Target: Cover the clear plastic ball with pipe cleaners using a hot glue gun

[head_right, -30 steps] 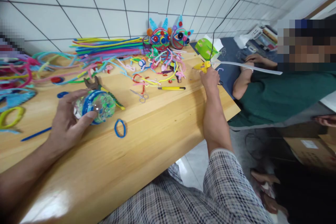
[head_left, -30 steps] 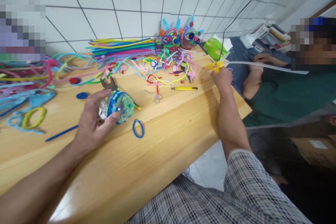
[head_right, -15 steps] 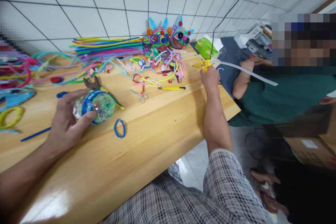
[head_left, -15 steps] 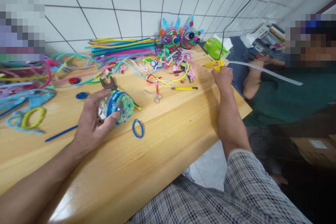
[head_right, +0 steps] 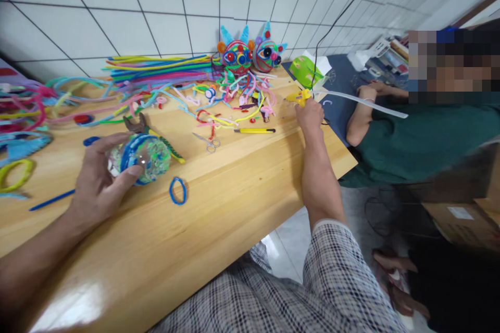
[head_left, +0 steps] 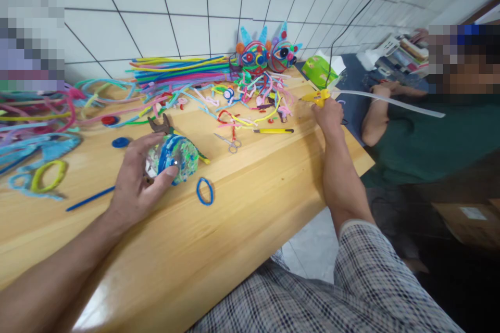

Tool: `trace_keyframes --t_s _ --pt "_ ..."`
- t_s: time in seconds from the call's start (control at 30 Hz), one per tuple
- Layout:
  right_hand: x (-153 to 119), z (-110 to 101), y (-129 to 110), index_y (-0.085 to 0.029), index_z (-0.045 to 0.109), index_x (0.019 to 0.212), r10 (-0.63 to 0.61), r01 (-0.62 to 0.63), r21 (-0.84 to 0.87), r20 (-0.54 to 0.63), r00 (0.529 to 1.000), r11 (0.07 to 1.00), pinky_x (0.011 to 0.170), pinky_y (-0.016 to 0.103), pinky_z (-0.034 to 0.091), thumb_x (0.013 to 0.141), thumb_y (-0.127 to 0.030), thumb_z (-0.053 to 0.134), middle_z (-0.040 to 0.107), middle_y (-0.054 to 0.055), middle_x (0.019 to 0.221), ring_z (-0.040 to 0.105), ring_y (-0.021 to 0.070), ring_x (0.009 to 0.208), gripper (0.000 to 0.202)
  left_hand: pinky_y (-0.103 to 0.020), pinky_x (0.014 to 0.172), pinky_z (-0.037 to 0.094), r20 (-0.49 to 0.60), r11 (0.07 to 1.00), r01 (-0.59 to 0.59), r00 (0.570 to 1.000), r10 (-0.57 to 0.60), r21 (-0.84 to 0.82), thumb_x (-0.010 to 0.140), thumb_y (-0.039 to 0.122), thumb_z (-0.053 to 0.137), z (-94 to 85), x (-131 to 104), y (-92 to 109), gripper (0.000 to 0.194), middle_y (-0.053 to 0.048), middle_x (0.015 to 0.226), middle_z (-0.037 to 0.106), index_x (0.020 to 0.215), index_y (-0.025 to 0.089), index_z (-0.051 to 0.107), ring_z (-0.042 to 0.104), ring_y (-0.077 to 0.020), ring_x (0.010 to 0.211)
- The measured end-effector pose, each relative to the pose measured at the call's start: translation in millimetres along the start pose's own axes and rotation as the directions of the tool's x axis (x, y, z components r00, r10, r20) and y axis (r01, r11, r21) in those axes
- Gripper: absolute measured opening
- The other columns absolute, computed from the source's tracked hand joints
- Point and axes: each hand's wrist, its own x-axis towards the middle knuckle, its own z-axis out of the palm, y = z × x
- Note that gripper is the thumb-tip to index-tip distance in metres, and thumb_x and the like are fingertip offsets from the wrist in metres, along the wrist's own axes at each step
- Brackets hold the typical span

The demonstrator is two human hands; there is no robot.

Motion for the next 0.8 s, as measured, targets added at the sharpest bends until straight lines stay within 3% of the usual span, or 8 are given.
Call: trace_keyframes --t_s 0.1,0.8 --pt "1.6 -1.2 1.6 -0.01 0.071 0.144 0.006 -0.006 0.008 -0.007 1.0 1.0 0.117 0.059 0.056 0.104 -0.039 0.07 0.077 0.03 0.14 0.071 0.0463 0.137 0.05 -0.064 0.126 0.053 0.03 0.997 -0.019 0.999 0.021 -0.071 0.105 0.045 0.073 -0.4 0.0 0.0 0.065 -0.011 0.158 0.06 0.165 0.037 0.048 0.063 -0.0377 0.147" --pt "2.9 -8.9 5.5 -0.009 0.074 0.143 0.005 -0.005 0.047 0.005 1.0 0.999 0.118 0.057 0.056 0.105 -0.04 0.071 0.078 0.029 0.142 0.071 0.0458 0.138 0.05 -0.063 0.125 0.052 0.006 0.997 -0.049 0.999 0.05 -0.065 0.103 0.039 0.076 0.0 -0.5 -2.5 0.067 -0.014 0.158 0.061 0.165 0.033 0.051 0.063 -0.0398 0.148"
